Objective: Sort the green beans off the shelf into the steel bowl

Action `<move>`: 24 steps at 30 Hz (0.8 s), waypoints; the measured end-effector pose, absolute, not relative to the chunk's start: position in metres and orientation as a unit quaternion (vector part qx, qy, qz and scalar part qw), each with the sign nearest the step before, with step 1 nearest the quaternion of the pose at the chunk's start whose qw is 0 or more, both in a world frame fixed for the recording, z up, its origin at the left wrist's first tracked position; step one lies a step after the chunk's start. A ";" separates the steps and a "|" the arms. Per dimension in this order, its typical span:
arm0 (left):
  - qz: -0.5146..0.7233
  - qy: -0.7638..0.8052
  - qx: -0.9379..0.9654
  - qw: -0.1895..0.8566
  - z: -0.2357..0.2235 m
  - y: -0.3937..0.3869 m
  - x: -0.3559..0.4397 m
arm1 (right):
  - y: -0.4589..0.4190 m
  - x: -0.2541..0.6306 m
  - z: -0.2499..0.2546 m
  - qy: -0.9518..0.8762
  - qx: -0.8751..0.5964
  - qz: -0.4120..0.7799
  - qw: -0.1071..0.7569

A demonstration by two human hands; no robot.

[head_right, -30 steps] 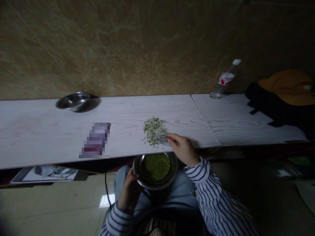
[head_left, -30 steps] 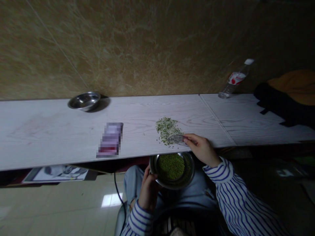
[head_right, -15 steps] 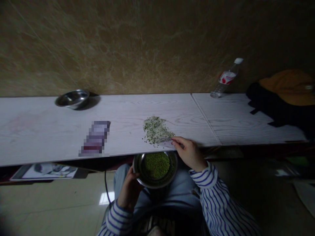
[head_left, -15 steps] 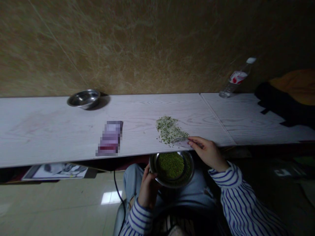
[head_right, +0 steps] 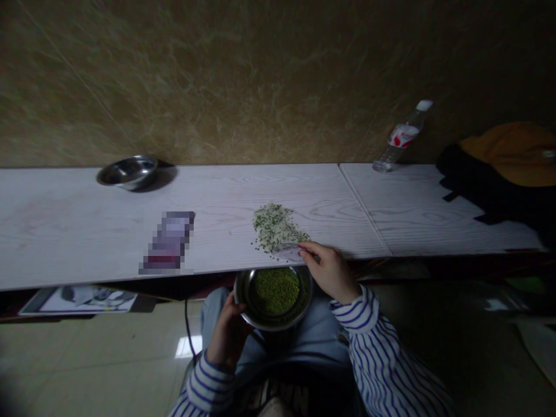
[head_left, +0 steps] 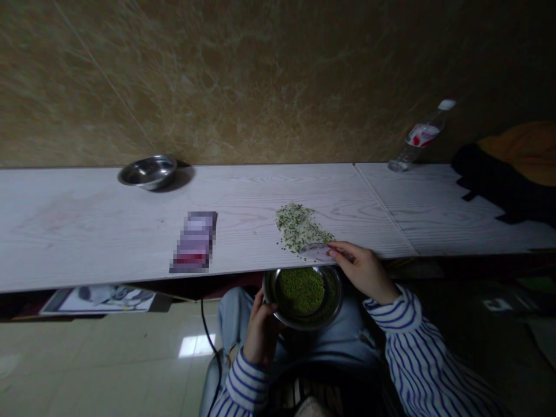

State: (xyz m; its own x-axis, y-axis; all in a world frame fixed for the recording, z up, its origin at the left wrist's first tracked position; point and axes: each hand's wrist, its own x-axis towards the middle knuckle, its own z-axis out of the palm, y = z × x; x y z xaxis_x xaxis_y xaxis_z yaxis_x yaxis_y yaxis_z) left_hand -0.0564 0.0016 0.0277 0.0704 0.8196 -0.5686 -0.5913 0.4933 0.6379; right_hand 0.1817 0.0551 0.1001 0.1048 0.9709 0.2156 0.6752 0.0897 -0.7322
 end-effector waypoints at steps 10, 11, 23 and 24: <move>0.500 0.451 0.121 0.730 0.025 0.002 -0.057 | 0.056 0.167 0.106 -0.662 -0.622 0.212 0.361; 0.499 0.451 0.120 0.730 0.025 0.002 -0.057 | 0.054 0.166 0.107 -0.663 -0.619 0.214 0.362; 0.498 0.459 0.127 0.725 0.022 0.001 -0.059 | 0.055 0.170 0.100 -0.626 -0.655 0.194 0.377; 0.498 0.460 0.125 0.725 0.022 0.001 -0.059 | 0.056 0.170 0.099 -0.625 -0.655 0.194 0.379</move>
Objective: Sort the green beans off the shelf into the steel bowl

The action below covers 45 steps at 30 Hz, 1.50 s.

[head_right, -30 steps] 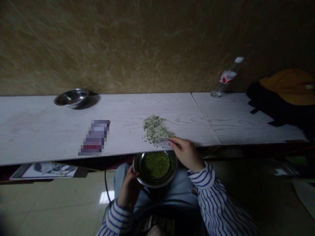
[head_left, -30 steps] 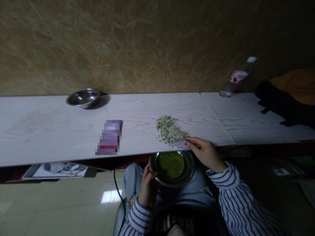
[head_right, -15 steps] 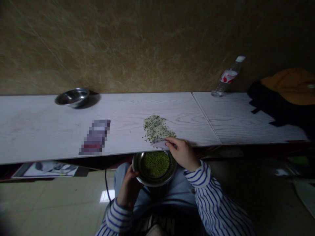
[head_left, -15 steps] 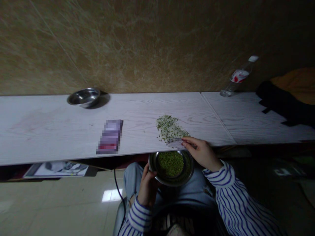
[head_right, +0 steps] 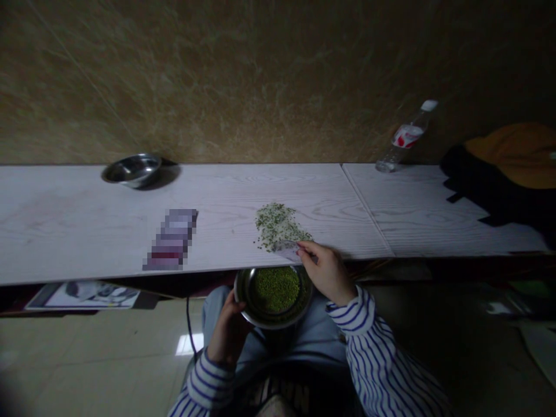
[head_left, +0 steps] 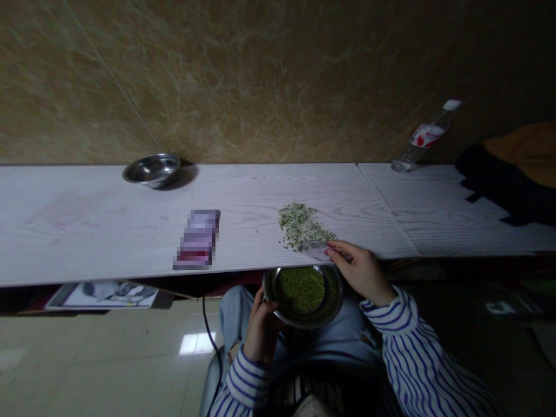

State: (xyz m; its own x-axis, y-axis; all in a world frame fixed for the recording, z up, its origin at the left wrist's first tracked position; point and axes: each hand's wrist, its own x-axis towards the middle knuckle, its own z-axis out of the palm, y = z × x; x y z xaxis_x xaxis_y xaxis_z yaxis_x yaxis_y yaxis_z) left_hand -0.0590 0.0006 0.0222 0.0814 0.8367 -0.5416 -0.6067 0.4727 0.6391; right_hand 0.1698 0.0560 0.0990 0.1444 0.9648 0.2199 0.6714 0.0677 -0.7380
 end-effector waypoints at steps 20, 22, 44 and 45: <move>0.504 0.439 0.119 0.734 0.021 0.001 -0.066 | 0.061 0.160 0.097 -0.633 -0.638 0.216 0.382; 0.508 0.452 0.118 0.724 0.021 0.001 -0.064 | 0.061 0.160 0.098 -0.631 -0.640 0.212 0.384; 0.501 0.476 0.133 0.710 0.022 0.000 -0.061 | 0.054 0.168 0.097 -0.621 -0.648 0.210 0.387; 0.499 0.477 0.134 0.711 0.021 0.000 -0.061 | 0.053 0.168 0.097 -0.621 -0.648 0.210 0.388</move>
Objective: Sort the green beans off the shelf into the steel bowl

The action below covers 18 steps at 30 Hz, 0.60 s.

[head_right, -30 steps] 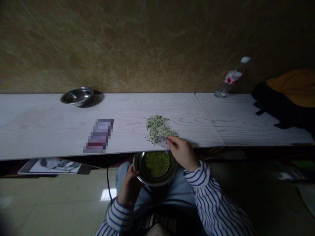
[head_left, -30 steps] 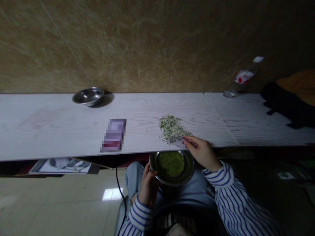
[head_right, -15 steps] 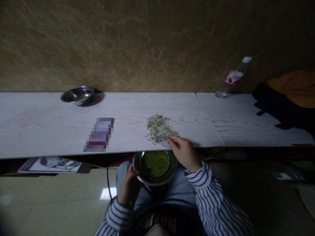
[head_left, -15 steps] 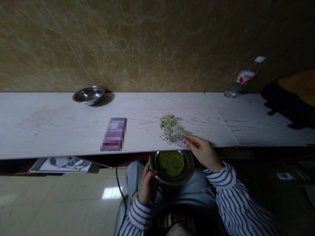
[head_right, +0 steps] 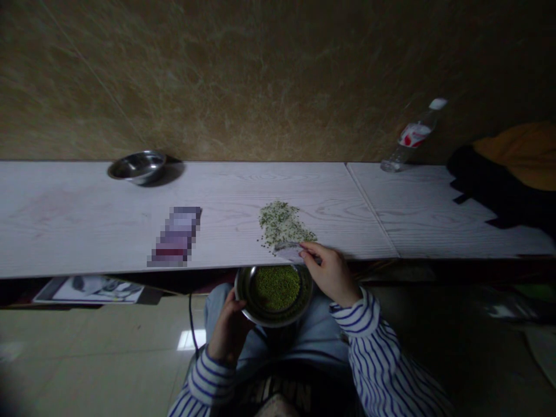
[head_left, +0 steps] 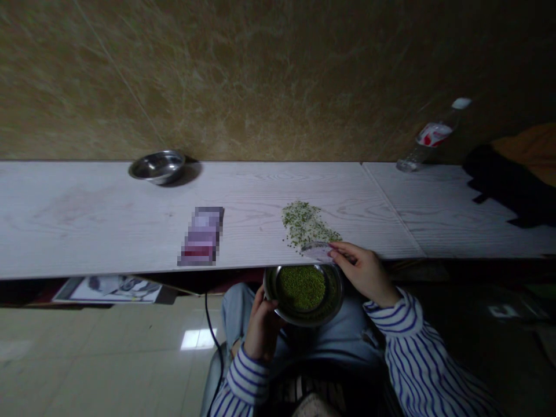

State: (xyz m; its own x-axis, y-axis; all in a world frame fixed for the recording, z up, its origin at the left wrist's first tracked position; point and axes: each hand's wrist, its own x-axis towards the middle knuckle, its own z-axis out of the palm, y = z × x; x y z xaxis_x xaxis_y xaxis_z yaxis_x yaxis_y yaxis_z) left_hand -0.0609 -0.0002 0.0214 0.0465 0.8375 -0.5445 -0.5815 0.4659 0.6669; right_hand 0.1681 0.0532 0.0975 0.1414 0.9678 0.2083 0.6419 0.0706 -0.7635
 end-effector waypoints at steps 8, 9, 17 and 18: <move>0.491 0.485 0.145 0.709 0.024 0.000 -0.062 | 0.056 0.164 0.098 -0.630 -0.645 0.207 0.380; 0.490 0.488 0.151 0.707 0.025 0.000 -0.062 | 0.057 0.163 0.098 -0.631 -0.644 0.207 0.380; 0.495 0.486 0.147 0.705 0.026 0.000 -0.063 | 0.063 0.159 0.101 -0.627 -0.646 0.204 0.385; 0.497 0.484 0.146 0.705 0.026 0.000 -0.063 | 0.064 0.158 0.101 -0.627 -0.644 0.207 0.385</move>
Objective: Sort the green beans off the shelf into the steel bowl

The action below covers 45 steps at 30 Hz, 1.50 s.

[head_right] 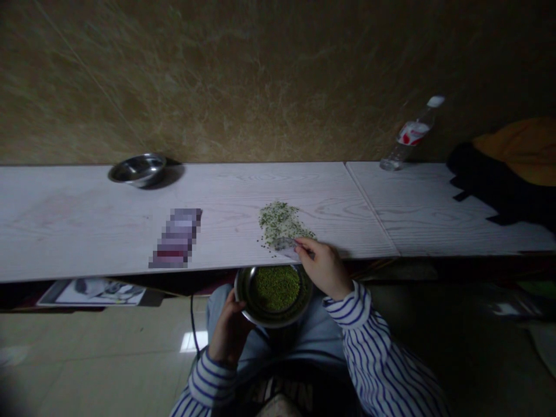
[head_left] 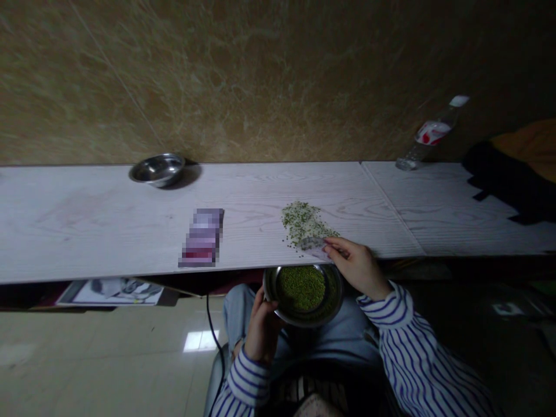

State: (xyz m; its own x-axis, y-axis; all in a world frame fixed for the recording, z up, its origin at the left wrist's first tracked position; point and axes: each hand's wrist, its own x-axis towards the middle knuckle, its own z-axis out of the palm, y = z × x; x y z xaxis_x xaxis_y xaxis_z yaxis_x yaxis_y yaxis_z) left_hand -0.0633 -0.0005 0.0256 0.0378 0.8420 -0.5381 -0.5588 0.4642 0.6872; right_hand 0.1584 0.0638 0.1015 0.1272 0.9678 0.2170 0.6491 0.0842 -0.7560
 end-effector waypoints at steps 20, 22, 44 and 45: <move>0.495 0.482 0.143 0.709 0.026 0.001 -0.069 | 0.067 0.154 0.099 -0.622 -0.646 0.201 0.393; 0.503 0.469 0.130 0.715 0.024 0.001 -0.070 | 0.068 0.152 0.100 -0.624 -0.645 0.205 0.390; 0.532 0.447 0.098 0.712 0.026 0.003 -0.077 | 0.077 0.132 0.115 -0.659 -0.627 0.207 0.361; 0.531 0.448 0.094 0.713 0.026 0.003 -0.077 | 0.076 0.134 0.115 -0.660 -0.625 0.206 0.363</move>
State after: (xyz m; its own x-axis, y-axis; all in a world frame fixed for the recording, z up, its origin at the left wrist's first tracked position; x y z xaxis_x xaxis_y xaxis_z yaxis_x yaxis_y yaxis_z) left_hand -0.0772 0.0033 0.0261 0.0352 0.8416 -0.5390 -0.6725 0.4189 0.6101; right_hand 0.1336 0.0763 0.1153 0.0440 0.9742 0.2213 0.6749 0.1344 -0.7256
